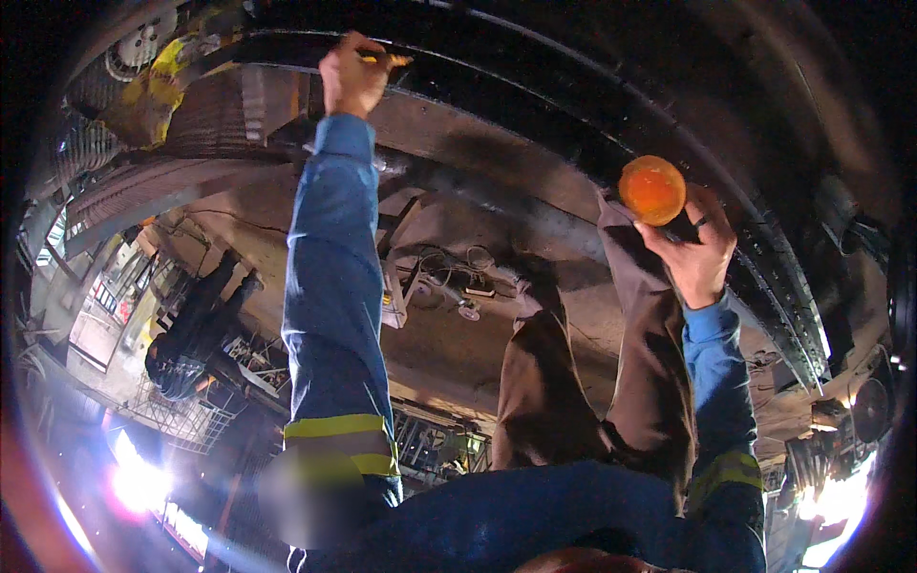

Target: The person uses a yellow paintbrush to apply a dark liquid from an orange cup onto a large, curved metal surface. They repeatedly dip the brush into the cup and spread the substance along the seams and edges of the metal structure in a workshop environment.

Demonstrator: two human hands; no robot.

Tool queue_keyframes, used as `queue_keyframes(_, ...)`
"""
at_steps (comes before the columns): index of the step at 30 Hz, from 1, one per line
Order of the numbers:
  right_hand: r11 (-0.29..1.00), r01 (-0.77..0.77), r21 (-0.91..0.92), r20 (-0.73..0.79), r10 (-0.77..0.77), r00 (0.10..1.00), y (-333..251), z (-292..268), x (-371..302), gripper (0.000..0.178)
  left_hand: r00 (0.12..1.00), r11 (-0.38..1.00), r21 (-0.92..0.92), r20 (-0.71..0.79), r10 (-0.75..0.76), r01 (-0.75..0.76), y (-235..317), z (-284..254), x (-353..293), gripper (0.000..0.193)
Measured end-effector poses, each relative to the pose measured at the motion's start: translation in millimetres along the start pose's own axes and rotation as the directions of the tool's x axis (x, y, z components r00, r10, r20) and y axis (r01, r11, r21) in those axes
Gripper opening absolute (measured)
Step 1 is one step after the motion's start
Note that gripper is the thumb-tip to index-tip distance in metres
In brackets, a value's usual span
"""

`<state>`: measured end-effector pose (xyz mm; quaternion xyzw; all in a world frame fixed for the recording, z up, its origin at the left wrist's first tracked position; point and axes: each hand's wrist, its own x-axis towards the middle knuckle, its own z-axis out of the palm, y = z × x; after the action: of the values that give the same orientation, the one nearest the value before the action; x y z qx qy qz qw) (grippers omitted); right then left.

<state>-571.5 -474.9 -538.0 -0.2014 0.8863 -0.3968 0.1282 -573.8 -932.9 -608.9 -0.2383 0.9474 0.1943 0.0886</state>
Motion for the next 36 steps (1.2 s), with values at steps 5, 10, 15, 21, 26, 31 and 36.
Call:
queue_keyframes(5,0.999,-0.033,-0.017,0.02,0.033,0.999,-5.3,-0.8,2.3,0.052,0.987,0.995,-0.028,0.128,0.1,-0.097,5.8,5.1,-1.0,0.018)
queue_keyframes(10,0.999,-0.036,0.009,0.021,0.036,0.999,-1.4,3.1,-2.9,0.051,0.988,0.995,0.075,0.146,0.057,-0.068,10.3,-0.2,4.6,0.012)
queue_keyframes(15,1.0,0.013,-0.027,0.011,-0.012,1.0,-3.9,6.8,-3.7,0.048,0.991,0.995,-0.069,0.11,0.077,-0.069,-27.8,-23.0,16.8,0.019)
queue_keyframes(21,0.999,-0.039,0.03,0.068,0.037,0.997,-16.4,6.6,3.3,0.047,0.993,0.997,0.017,0.092,0.08,-0.082,-11.6,-53.0,-2.9,0.019)
queue_keyframes(26,0.979,-0.136,0.152,0.09,0.124,0.988,-47.2,23.3,7.6,0.049,0.997,0.994,0.069,0.027,0.079,-0.081,-19.4,-41.8,-42.2,0.02)
queue_keyframes(31,0.978,-0.01,0.207,0.007,0.009,1.0,-64.2,46.3,4.2,0.054,0.944,0.932,-0.362,-0.303,-0.127,0.009,-19.4,-40.1,-77.3,0.017)
queue_keyframes(36,0.983,0.143,0.111,0.002,-0.144,0.99,-86.9,84.3,0.5,0.056,0.976,0.939,-0.305,-0.194,0.103,-0.16,-55.7,-16.9,-53.7,0.018)
